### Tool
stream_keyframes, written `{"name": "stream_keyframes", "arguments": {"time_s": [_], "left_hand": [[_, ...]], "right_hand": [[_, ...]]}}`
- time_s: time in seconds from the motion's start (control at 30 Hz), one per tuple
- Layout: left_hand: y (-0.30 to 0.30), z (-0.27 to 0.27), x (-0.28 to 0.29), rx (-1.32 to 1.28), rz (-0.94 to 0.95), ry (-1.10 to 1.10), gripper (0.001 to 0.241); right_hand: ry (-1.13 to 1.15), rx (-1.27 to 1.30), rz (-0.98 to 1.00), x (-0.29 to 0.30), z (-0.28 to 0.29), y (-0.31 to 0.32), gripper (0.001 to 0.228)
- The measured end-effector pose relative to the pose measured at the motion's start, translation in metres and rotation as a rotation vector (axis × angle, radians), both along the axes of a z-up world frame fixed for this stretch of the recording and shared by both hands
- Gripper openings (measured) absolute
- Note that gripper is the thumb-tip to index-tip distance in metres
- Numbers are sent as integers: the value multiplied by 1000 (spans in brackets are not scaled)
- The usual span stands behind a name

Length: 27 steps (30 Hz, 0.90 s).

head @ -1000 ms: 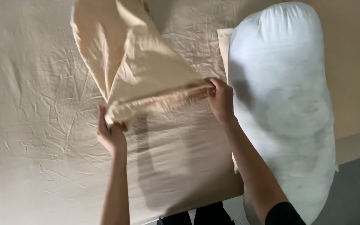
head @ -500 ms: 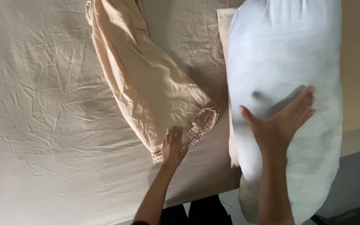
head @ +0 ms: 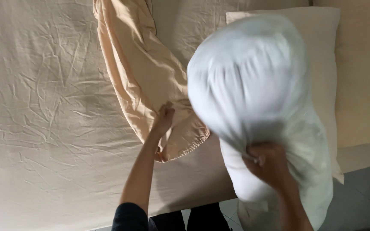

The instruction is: The person places a pillow on a bed, retrieves a pillowcase from a chair, and puts the pillowcase onto the pillow. They smooth the fabric and adjust the pillowcase to fit the pillow properly.

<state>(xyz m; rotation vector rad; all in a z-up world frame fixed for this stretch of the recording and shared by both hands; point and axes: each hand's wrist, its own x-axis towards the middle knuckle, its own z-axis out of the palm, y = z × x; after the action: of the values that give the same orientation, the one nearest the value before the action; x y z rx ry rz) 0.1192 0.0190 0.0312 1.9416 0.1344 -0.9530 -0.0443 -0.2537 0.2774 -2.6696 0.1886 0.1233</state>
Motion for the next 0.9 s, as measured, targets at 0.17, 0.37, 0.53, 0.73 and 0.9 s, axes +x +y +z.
{"name": "stream_keyframes", "arguments": {"time_s": [0.17, 0.37, 0.53, 0.73, 0.9], "left_hand": [[6, 85, 84, -10, 125, -156, 23], [9, 114, 90, -2, -137, -451, 28], [7, 145, 80, -407, -118, -371, 23], [8, 182, 76, -347, -310, -620, 27], [21, 163, 49, -270, -220, -592, 20]], "right_hand": [[522, 328, 351, -81, -18, 36, 32], [326, 401, 248, -101, -56, 102, 35], [265, 559, 378, -50, -23, 115, 42], [428, 438, 414, -24, -44, 127, 40], [69, 390, -164, 32, -18, 135, 69]]}}
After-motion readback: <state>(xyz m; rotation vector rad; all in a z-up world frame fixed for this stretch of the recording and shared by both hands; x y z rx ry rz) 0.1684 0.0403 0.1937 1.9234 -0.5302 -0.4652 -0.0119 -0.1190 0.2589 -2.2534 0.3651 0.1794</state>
